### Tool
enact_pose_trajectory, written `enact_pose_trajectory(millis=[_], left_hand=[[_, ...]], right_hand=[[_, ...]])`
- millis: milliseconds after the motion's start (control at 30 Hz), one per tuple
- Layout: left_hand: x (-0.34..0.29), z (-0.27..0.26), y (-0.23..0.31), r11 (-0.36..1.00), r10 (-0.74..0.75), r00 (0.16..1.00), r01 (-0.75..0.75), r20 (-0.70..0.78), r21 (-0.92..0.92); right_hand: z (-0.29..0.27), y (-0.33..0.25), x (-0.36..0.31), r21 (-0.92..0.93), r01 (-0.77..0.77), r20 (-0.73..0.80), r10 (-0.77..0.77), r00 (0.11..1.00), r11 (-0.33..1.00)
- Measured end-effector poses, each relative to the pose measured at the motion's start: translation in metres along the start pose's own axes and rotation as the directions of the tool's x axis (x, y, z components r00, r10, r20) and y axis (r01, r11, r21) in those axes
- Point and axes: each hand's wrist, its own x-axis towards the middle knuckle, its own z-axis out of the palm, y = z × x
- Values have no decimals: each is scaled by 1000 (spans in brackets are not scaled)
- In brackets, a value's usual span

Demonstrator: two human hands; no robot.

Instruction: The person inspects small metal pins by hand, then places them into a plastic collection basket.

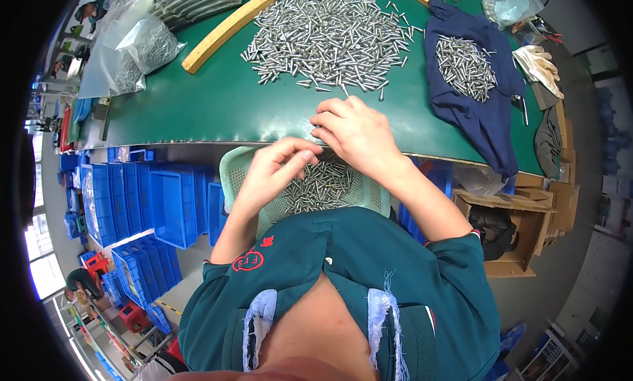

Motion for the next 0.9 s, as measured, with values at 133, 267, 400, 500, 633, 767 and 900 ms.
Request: enact_pose_trajectory(millis=[133,267,400,500,633,767,900], left_hand=[[6,8,-26,948,-121,967,180,224,-264],[14,12,-33,636,-191,898,421,397,-647],[22,9,-35,498,-132,851,500,508,-709],[21,10,-32,495,-162,846,516,509,-699],[22,19,-29,613,-210,862,484,461,-625],[15,28,-23,719,-243,908,405,342,-564],[10,28,-19,856,-198,946,294,255,-425]], right_hand=[[-8,3,-5,19,-44,-3,44,999,999],[-14,1,-15,62,-25,46,22,999,998],[-25,-3,-23,136,-64,125,47,991,989],[-33,-8,-23,209,-70,156,37,987,975],[-32,-6,-26,275,-68,149,27,988,959],[-33,-8,-26,278,-151,194,98,976,949],[-34,-10,-27,322,-223,236,150,960,920]])
